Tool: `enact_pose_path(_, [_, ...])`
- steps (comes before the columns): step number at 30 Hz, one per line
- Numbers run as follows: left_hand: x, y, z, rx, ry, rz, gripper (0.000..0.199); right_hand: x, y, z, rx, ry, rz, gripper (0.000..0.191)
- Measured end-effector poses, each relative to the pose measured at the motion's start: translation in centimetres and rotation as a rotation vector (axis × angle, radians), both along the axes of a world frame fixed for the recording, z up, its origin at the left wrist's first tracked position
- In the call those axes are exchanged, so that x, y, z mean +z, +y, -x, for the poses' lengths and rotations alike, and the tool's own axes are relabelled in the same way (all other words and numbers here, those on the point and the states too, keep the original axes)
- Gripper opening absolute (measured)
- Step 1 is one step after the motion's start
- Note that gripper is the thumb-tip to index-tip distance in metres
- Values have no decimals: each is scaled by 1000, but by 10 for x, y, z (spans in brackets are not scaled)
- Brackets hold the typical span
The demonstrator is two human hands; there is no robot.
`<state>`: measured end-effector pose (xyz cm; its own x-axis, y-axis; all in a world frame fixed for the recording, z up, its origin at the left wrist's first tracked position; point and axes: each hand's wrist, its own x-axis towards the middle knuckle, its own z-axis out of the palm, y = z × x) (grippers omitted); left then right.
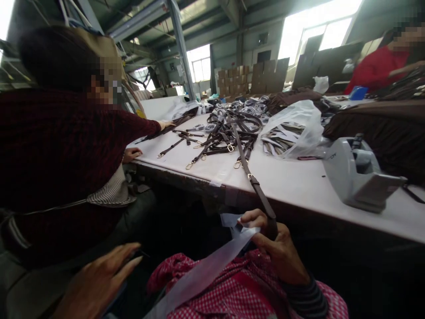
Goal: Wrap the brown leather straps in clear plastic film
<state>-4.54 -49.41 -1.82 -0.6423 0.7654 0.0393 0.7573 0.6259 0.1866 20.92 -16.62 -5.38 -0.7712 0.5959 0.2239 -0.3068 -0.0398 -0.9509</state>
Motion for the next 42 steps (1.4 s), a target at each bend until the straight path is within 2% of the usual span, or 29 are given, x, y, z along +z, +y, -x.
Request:
enact_pose_path(2, [-1, 53, -19, 74, -468, -198, 40, 2, -6, 5, 37, -8, -13, 25])
enact_pose_path(5, [-7, 139, -54, -10, -1275, -409, 61, 2, -17, 13, 97, -19, -17, 21])
enact_pose_path(6, [-11, 164, -63, -6, -1498, -469, 61, 2, -21, 15, 123, -22, -14, 20])
enact_pose_path(8, [-18, 202, -74, 65, -1797, -578, 53, 0, -27, 18, 183, -22, -13, 19])
enact_pose_path(10, [-17, 221, -75, 164, -1901, -783, 40, -4, -30, 19, 231, -18, -21, 17])
enact_pose_path(12, [-6, 224, -70, 217, -1820, -995, 33, -10, -27, 19, 264, -2, -40, 12])
enact_pose_path(14, [10, 217, -65, 155, -1644, -1104, 29, -19, -22, 17, 244, 43, -26, 9])
enact_pose_path(16, [25, 206, -66, 18, -1484, -1046, 31, -29, -16, 16, 181, 100, 54, 19])
enact_pose_path(19, [36, 189, -77, -131, -1326, -744, 47, -39, -13, 19, 147, 122, 244, 33])
enact_pose_path(23, [28, 180, -91, -221, -1221, -433, 61, -34, -16, 27, 267, 126, 352, 45])
enact_pose_path(27, [17, 172, -93, -340, -1255, -292, 65, -24, -17, 37, 305, 176, 482, 36])
enact_pose_path(29, [13, 165, -89, -338, -1234, -290, 68, -22, -16, 41, 265, 175, 583, 31])
enact_pose_path(32, [10, 152, -78, -257, -1164, -285, 71, -21, -10, 44, 131, 107, 663, 29])
enact_pose_path(36, [8, 140, -60, -177, -1035, -196, 60, -18, 2, 42, -46, 11, 544, 33])
enact_pose_path(40, [3, 133, -46, -231, -1000, -73, 47, -15, 8, 41, -104, -24, 448, 33])
enact_pose_path(42, [0, 132, -41, -252, -921, -60, 41, -15, 7, 42, -110, -49, 400, 33])
